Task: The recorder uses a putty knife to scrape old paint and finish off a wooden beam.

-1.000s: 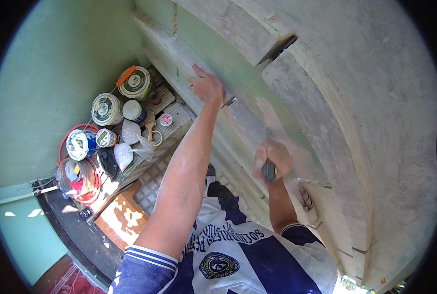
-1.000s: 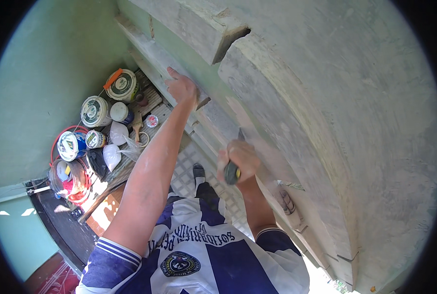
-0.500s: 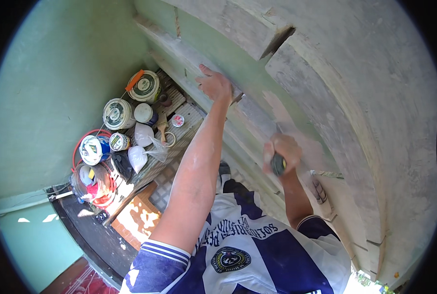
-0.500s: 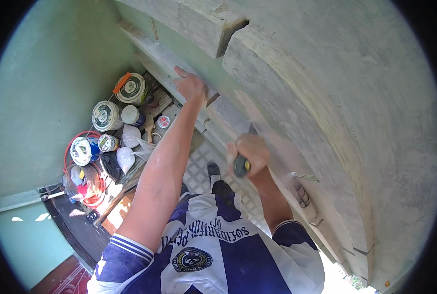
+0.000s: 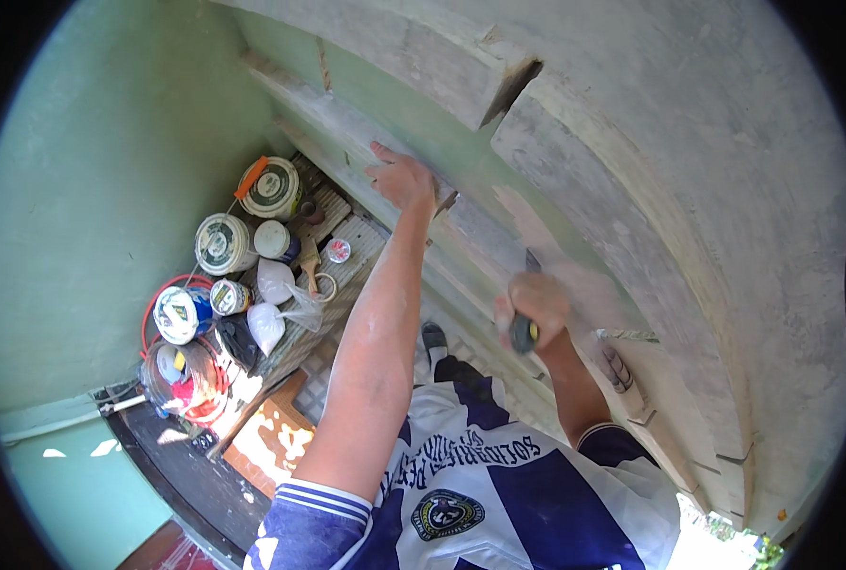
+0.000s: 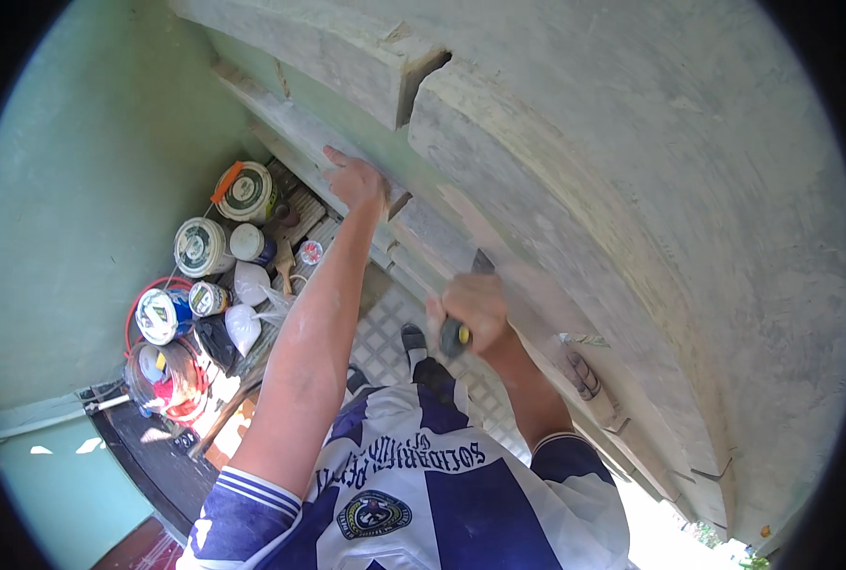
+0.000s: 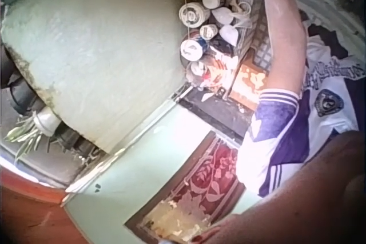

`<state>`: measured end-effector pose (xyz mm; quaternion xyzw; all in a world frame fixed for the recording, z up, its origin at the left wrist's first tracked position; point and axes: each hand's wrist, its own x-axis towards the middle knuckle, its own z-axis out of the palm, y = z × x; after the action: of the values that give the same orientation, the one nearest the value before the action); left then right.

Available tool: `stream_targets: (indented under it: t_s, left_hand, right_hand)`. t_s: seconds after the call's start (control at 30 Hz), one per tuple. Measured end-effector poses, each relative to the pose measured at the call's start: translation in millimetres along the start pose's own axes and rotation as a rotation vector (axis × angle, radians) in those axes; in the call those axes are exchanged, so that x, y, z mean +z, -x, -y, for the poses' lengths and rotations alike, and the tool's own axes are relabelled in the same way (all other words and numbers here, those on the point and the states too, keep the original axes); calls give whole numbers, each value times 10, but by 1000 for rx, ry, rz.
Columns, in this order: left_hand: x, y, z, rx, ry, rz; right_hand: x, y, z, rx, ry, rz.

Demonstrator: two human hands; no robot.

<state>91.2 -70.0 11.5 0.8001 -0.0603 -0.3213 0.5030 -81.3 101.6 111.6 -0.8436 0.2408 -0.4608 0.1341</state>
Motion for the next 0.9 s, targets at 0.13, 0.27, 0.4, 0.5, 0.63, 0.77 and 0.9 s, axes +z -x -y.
stream_targets:
  t_s: [0.13, 0.27, 0.4, 0.5, 0.63, 0.77, 0.9]
  left_hand:
    - [-13, 124, -46, -1, -11, 71]
    - [-69, 129, -92, -45, 83, 64]
    - [-141, 250, -141, -42, 160, 93]
    - [-102, 224, -128, -34, 102, 87]
    - [-36, -9, -57, -16, 145, 124]
    - [-70, 27, -26, -30, 128, 130]
    - [-35, 76, -63, -52, 156, 141]
  right_hand:
    - [-24, 170, -180, 62, -67, -32]
    - [-15, 122, -28, 13, -90, -56]
    - [30, 180, -132, -24, -69, -63]
    - [-36, 215, -40, 6, -28, -94]
    - [-58, 241, -97, -2, -64, -47]
    - [-88, 242, 19, 31, -77, -34]
    - [-197, 305, -38, 27, -80, -33]
